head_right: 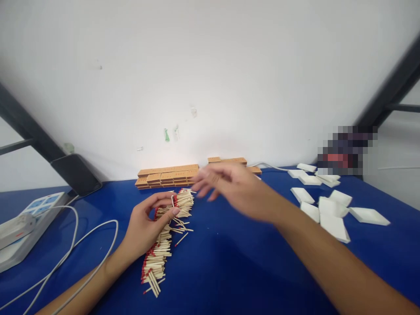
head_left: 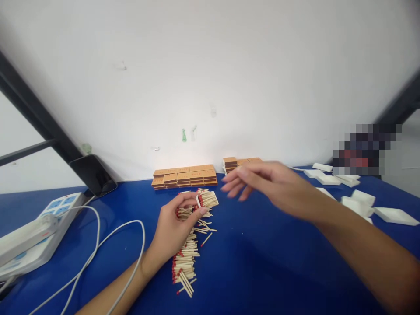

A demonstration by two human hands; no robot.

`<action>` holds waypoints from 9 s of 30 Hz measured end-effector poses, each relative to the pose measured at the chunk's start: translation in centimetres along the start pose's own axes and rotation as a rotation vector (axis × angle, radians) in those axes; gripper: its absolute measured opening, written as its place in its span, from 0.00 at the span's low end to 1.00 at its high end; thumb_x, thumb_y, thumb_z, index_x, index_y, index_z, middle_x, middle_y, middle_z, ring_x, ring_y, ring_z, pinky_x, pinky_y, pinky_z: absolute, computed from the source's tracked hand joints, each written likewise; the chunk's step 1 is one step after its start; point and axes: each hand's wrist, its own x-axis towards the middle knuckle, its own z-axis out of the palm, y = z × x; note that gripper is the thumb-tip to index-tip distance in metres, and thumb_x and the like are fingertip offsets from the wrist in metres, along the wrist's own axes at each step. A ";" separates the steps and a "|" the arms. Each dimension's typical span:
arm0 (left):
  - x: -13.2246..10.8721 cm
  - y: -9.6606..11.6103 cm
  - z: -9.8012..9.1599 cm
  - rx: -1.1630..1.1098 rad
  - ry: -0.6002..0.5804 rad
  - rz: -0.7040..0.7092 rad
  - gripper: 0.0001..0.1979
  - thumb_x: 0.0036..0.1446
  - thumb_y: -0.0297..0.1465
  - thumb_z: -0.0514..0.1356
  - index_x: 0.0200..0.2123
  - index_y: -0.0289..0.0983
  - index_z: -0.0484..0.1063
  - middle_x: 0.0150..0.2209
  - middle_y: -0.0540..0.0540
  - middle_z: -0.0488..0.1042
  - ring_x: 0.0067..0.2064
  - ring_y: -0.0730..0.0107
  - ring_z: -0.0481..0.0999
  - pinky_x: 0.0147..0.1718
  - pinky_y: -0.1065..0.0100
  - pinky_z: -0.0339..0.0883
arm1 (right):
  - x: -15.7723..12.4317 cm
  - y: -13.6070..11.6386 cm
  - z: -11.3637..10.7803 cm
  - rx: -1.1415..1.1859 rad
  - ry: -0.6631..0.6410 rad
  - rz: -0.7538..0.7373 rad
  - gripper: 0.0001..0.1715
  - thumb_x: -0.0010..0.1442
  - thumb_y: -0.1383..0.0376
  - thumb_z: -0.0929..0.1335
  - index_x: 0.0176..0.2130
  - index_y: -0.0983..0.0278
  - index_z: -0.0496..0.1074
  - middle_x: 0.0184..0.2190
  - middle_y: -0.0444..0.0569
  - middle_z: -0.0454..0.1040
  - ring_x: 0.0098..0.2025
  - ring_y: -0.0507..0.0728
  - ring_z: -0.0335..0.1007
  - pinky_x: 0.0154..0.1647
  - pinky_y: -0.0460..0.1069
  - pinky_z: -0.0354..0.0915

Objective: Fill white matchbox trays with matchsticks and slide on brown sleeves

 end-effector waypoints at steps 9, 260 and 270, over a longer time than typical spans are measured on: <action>0.1 -0.7 0.0 0.001 0.022 -0.019 0.18 0.61 0.39 0.71 0.51 0.40 0.79 0.43 0.46 0.84 0.47 0.63 0.85 0.50 0.66 0.78 | 7.6 8.3 -0.3 -0.551 0.369 0.329 0.19 0.68 0.54 0.65 0.30 0.60 0.77 0.34 0.53 0.83 0.41 0.64 0.78 0.43 0.55 0.66; 0.0 -0.9 -0.2 0.417 -0.194 0.564 0.25 0.65 0.36 0.69 0.63 0.40 0.73 0.46 0.40 0.82 0.48 0.55 0.77 0.50 0.50 0.74 | -3.9 3.7 6.3 -0.509 -0.170 -0.447 0.08 0.76 0.65 0.63 0.43 0.62 0.69 0.38 0.48 0.72 0.37 0.56 0.73 0.36 0.50 0.67; -0.1 -0.9 0.0 0.334 -0.179 0.459 0.23 0.62 0.36 0.71 0.59 0.39 0.77 0.46 0.41 0.82 0.48 0.57 0.79 0.52 0.53 0.73 | -4.1 3.0 5.9 -0.466 -0.171 -0.384 0.07 0.74 0.68 0.64 0.40 0.62 0.68 0.37 0.46 0.71 0.34 0.55 0.71 0.33 0.49 0.64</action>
